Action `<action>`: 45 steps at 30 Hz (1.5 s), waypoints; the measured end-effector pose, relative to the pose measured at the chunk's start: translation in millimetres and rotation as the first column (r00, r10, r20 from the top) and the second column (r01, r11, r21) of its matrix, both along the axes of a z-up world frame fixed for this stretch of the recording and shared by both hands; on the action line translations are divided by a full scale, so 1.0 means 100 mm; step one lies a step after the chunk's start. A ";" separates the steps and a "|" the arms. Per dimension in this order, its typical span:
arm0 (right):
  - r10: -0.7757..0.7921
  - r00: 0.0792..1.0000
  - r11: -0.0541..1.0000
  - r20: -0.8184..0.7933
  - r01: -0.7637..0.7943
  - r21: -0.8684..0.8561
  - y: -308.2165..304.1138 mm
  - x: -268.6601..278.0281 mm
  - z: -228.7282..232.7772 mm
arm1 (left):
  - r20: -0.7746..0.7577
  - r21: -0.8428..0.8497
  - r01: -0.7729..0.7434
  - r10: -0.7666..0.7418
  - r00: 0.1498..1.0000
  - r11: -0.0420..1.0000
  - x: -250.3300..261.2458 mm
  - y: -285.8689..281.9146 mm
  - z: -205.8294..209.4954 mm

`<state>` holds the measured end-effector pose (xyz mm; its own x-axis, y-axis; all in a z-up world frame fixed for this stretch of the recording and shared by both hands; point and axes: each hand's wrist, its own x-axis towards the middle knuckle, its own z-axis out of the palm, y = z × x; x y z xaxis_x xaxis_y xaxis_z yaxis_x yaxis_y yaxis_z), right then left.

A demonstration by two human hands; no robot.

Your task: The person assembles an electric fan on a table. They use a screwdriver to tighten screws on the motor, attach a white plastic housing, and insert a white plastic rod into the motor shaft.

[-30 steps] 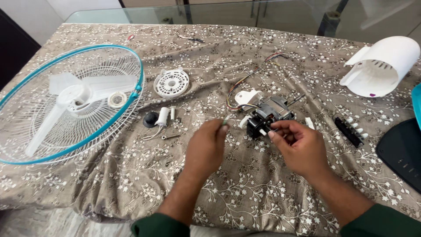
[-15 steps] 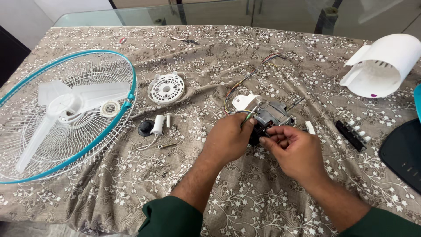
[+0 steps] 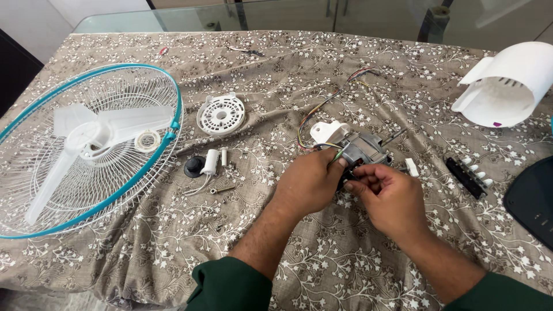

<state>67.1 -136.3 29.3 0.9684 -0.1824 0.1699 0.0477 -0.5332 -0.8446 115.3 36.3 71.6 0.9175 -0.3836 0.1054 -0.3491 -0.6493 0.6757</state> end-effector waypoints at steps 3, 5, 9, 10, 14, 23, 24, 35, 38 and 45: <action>-0.006 0.999 1.000 -0.050 0.005 -0.012 0.00 0.01 0.01 | -0.045 -0.005 -0.003 0.002 0.999 1.000 0.00 0.01 -0.02; 0.008 1.000 1.000 -0.030 -0.009 -0.015 0.00 0.02 0.02 | -0.058 -0.069 0.017 -0.021 0.998 0.997 -0.01 0.03 -0.01; -0.032 0.999 0.993 -0.017 0.030 -0.114 -0.02 0.05 0.05 | -0.159 -0.064 0.009 -0.019 0.987 0.998 -0.06 0.06 0.04; -0.017 1.000 0.994 -0.010 0.016 -0.111 -0.02 0.06 0.06 | -0.180 -0.049 -0.008 -0.001 0.984 0.999 -0.08 0.05 0.06; -0.018 0.999 0.991 -0.038 0.013 -0.131 -0.01 0.09 0.07 | -0.190 -0.006 -0.067 0.065 0.980 0.998 -0.15 0.03 0.11; 0.065 0.986 0.972 0.154 -0.027 -0.233 -0.01 0.08 0.02 | -0.015 -0.039 -0.146 0.146 0.989 0.988 -0.23 0.00 -0.01; 0.074 0.984 0.975 0.159 -0.038 -0.218 -0.01 0.07 0.02 | 0.026 -0.048 -0.160 0.162 0.986 0.986 -0.25 -0.01 -0.04; 0.062 0.990 0.996 0.124 -0.069 0.052 -0.19 -0.08 -0.23 | 0.099 -0.194 -0.167 0.189 0.977 0.967 -0.37 -0.04 -0.20; 0.111 0.986 0.978 0.124 -0.130 0.162 -0.21 -0.15 -0.35 | 0.073 -0.309 -0.174 0.206 0.976 0.935 -0.43 0.01 -0.23; 0.296 0.955 0.955 0.033 -0.295 -0.022 -0.09 -0.36 -0.44 | -0.282 -0.338 -0.316 0.225 0.933 0.887 -0.71 0.05 -0.45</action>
<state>31.4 -145.1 -14.3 0.9719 0.1140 0.2060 0.2353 -0.5049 -0.8305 44.3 41.5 26.3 0.9953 -0.0910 -0.0340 -0.0032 -0.3810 0.9246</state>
